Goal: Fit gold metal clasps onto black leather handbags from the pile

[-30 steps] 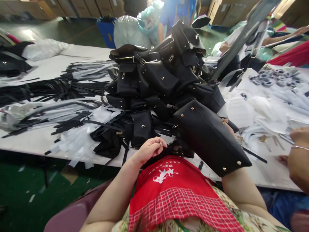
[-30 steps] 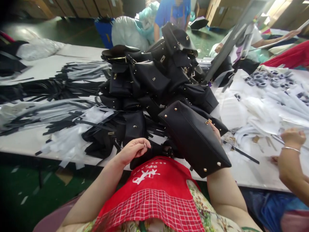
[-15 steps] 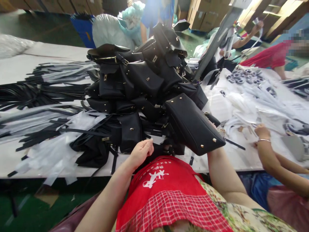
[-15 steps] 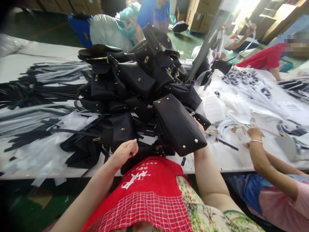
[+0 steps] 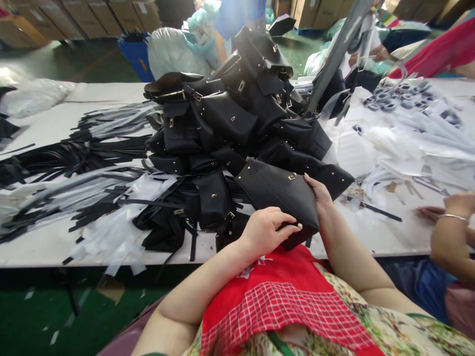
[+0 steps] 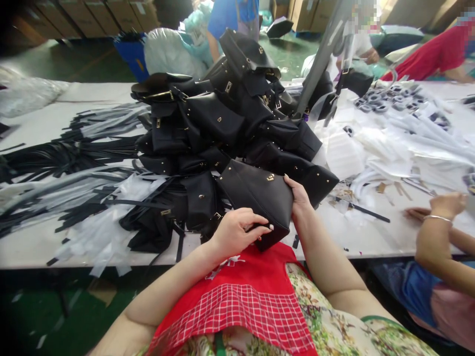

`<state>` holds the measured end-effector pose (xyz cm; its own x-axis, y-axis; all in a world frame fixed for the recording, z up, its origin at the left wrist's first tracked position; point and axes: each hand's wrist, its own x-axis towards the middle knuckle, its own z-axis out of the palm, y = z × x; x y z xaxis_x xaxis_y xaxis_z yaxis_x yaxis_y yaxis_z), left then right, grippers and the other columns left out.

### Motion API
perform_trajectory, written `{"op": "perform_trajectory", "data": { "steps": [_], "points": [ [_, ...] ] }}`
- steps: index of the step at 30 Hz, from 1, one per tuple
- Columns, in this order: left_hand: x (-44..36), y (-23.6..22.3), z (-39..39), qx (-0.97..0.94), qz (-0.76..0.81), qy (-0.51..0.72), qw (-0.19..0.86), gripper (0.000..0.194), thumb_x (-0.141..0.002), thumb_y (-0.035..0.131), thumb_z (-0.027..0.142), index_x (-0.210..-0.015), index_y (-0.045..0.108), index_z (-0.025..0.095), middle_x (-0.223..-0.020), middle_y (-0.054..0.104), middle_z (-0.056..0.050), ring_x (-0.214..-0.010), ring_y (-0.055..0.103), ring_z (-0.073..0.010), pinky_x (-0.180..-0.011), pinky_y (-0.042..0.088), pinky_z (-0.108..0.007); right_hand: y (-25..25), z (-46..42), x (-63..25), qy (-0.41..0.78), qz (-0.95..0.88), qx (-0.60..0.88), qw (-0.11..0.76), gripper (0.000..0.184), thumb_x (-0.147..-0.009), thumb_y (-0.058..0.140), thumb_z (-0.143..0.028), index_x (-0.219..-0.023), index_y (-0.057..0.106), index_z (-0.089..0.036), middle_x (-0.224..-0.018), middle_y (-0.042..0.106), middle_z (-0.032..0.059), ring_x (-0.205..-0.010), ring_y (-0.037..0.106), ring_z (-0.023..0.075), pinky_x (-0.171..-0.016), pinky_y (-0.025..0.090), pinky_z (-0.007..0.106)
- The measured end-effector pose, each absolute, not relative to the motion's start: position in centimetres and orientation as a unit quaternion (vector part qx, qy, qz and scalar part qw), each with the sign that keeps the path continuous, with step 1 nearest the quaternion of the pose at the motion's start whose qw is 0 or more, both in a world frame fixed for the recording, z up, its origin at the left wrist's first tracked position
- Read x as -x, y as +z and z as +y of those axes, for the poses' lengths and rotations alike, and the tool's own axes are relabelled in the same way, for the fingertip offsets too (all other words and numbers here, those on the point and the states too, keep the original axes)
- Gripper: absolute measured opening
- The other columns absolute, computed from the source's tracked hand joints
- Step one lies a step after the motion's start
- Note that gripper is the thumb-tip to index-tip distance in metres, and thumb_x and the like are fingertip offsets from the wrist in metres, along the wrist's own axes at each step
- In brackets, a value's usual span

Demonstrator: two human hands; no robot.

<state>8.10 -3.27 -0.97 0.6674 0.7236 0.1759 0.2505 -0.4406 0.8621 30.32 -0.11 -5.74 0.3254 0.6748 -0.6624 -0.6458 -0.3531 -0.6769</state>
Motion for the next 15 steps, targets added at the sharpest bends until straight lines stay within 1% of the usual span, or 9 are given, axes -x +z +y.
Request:
{"op": "perform_trajectory", "data": {
  "steps": [2, 7, 11, 15],
  "points": [
    [-8.28, -1.04, -3.63, -0.805, 0.333, 0.272, 0.408, 0.021, -0.082, 0.069, 0.037, -0.088, 0.075, 0.018, -0.068, 0.064, -0.002, -0.065, 0.058, -0.0146, -0.065, 0.045, -0.026, -5.65, -0.11, -30.30, 0.575, -0.006, 0.584, 0.573, 0.020, -0.087, 0.059, -0.030, -0.094, 0.066, -0.013, -0.065, 0.070, 0.0056, -0.057, 0.065, 0.0204, -0.063, 0.059, 0.034],
    [-8.88, -1.14, -4.21, -0.793, 0.371, 0.278, 0.395, 0.018, -0.082, 0.068, 0.035, -0.086, 0.076, 0.019, -0.065, 0.063, -0.002, -0.064, 0.057, -0.0145, -0.064, 0.044, -0.027, -5.49, -0.08, -30.05, 0.567, 0.004, 0.581, 0.584, 0.020, -0.088, 0.057, -0.029, -0.096, 0.066, -0.013, -0.064, 0.070, 0.0054, -0.056, 0.065, 0.0206, -0.063, 0.059, 0.034],
    [-9.13, -1.18, -4.20, -0.776, 0.385, 0.278, 0.415, 0.014, -0.080, 0.070, 0.031, -0.083, 0.077, 0.019, -0.065, 0.064, -0.002, -0.063, 0.057, -0.0140, -0.065, 0.044, -0.027, -5.61, -0.07, -29.92, 0.560, 0.005, 0.574, 0.597, 0.020, -0.088, 0.057, -0.029, -0.098, 0.066, -0.014, -0.063, 0.070, 0.0043, -0.056, 0.066, 0.0205, -0.063, 0.060, 0.034],
    [-9.14, -1.20, -3.96, -0.753, 0.389, 0.256, 0.465, 0.008, -0.077, 0.072, 0.026, -0.079, 0.077, 0.020, -0.064, 0.064, 0.000, -0.060, 0.055, -0.0122, -0.063, 0.044, -0.025, -5.95, -0.10, -30.01, 0.558, 0.001, 0.567, 0.606, 0.020, -0.086, 0.059, -0.029, -0.098, 0.067, -0.014, -0.061, 0.069, 0.0031, -0.055, 0.066, 0.0202, -0.060, 0.060, 0.032]
  ]
}}
